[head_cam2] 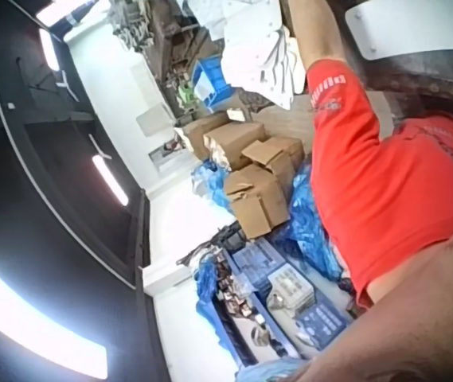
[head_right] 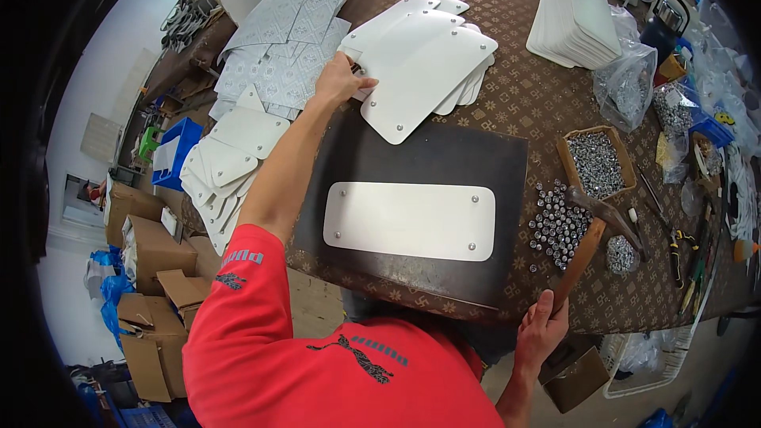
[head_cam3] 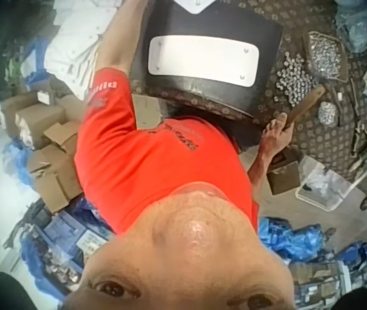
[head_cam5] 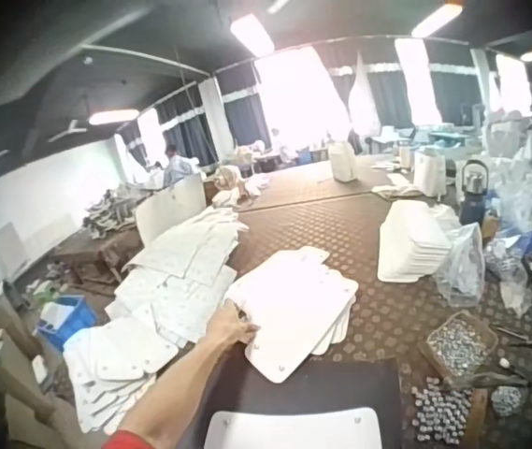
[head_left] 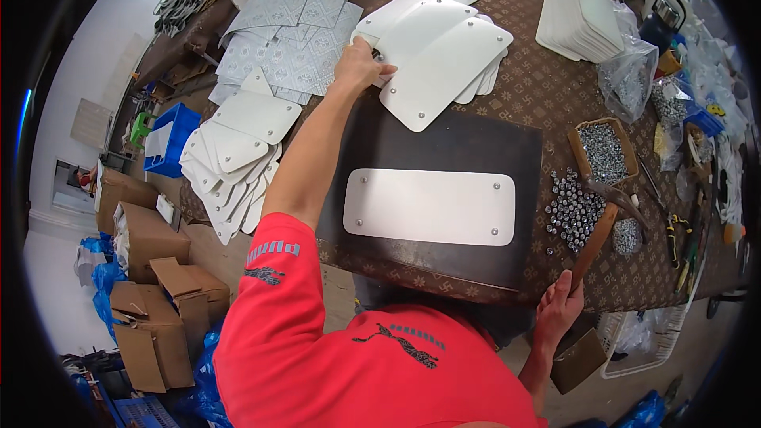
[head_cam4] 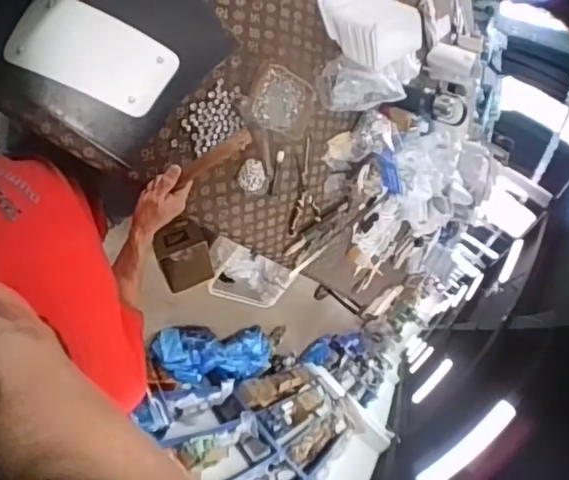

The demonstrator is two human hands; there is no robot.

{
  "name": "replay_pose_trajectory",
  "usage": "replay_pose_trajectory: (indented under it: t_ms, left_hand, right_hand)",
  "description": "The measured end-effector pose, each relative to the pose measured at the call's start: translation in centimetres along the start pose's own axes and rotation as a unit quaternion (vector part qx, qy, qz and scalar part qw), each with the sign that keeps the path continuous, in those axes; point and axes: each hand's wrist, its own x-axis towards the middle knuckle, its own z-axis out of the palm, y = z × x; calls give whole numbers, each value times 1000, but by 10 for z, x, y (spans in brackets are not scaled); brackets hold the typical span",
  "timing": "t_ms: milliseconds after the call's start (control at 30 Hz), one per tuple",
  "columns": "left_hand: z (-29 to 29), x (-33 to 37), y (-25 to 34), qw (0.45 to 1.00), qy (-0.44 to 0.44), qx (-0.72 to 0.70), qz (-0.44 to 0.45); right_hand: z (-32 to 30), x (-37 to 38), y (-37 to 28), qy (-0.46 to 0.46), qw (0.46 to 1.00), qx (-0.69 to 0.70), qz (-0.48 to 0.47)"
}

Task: Attaching metal eyelets to white material components using a hammer on a workbench.

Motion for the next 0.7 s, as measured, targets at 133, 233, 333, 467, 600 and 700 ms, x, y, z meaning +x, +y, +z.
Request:
replay_pose_trajectory:
  t_ms: [133, 233, 333, 467, 600, 700]
  left_hand:
    - [-9, 4, -11, 996, -11, -92, -4]
    - [-25, -1, -7, 987, 2, -160, 12]
    - [-47, -7, -5, 974, 36, -223, 37]
    - [-81, -13, -19, 956, 144, -233, 105]
    - [-128, -34, -19, 934, 95, -341, 55]
    - [-148, -57, -26, 842, 7, -538, 39]
  right_hand:
    - [2, -3, 0, 3, 1000, 5, 0]
    - [4, -4, -3, 11, 1000, 3, 3]
    - [4, -3, -4, 17, 1000, 0, 5]
    - [5, -3, -6, 22, 1000, -10, 8]
    - [3, -3, -2, 27, 1000, -16, 3]
    - [4, -1, 0, 30, 999, -18, -2]
